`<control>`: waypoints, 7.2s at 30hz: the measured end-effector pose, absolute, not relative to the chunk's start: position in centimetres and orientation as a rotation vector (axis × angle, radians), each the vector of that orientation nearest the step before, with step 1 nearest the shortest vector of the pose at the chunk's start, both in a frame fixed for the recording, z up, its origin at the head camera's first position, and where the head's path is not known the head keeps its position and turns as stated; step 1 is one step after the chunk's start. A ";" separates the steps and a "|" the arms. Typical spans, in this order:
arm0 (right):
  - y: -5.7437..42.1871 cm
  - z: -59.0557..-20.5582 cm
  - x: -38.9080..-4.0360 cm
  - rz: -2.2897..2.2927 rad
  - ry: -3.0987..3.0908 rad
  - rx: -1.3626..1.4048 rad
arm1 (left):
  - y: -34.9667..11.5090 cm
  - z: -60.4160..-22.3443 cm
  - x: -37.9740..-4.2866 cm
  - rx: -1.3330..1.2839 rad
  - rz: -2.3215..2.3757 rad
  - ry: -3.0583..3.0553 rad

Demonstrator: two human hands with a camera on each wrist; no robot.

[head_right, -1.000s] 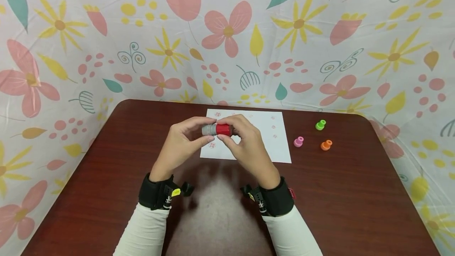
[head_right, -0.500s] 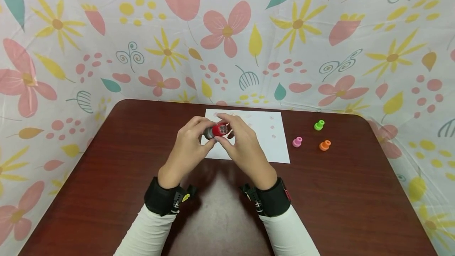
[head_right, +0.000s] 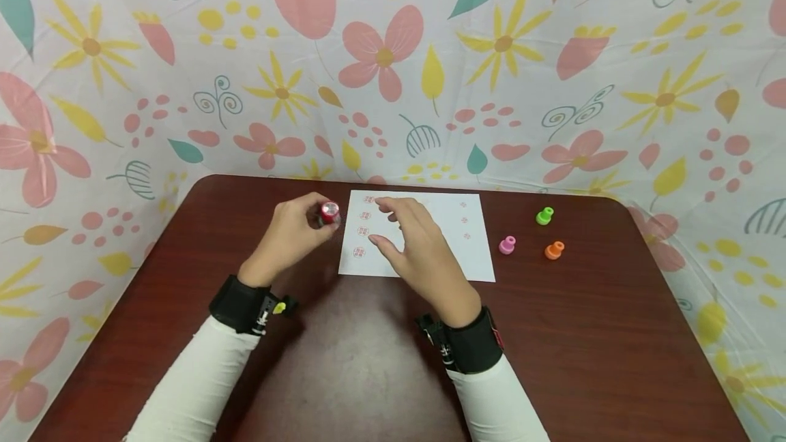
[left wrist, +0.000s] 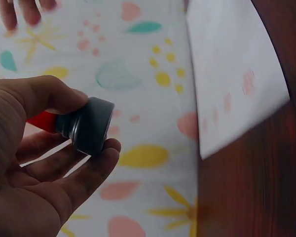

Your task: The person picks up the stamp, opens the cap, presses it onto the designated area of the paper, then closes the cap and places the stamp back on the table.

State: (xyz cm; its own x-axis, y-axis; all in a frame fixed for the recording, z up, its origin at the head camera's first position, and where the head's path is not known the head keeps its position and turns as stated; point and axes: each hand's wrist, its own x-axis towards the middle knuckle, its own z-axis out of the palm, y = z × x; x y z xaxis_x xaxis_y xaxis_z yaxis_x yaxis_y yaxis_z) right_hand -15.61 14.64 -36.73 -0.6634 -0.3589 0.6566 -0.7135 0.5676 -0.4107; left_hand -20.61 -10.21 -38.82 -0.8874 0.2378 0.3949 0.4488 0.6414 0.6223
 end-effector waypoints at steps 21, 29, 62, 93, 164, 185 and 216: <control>14.9 -37.2 -15.7 0.776 -2.525 0.833 | -20.0 -42.5 -31.2 -0.294 -1.088 -2.948; 14.9 -37.7 -15.8 0.671 -2.632 0.810 | -21.0 -44.1 -32.5 -0.248 -0.979 -3.046; 20.1 -37.7 -16.3 0.651 -2.615 0.626 | -21.1 -42.1 -30.0 -0.413 -0.833 -2.986; 39.2 -38.0 -24.9 0.359 -2.881 0.417 | -13.9 -42.7 -18.1 -0.948 -0.537 -2.805; 28.1 -35.4 -20.3 0.456 -2.516 0.643 | -7.7 -39.1 -18.4 -0.778 -1.565 -2.480; 19.7 -34.4 -14.3 0.980 -2.254 0.661 | -4.3 -37.2 -17.6 -0.774 -2.033 -2.176; 17.3 -35.0 -13.5 1.093 -2.236 0.780 | -2.4 -37.2 -16.7 -0.878 -2.284 -1.884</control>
State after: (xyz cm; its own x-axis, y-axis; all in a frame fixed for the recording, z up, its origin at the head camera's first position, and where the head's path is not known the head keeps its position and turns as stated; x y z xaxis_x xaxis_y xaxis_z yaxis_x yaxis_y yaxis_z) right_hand -13.48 17.35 -34.96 -0.6948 -0.2642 0.6690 -0.6902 0.5065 -0.5168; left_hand -16.66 -2.42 -37.22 -0.8370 0.3075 0.4526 0.3860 -0.2545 0.8867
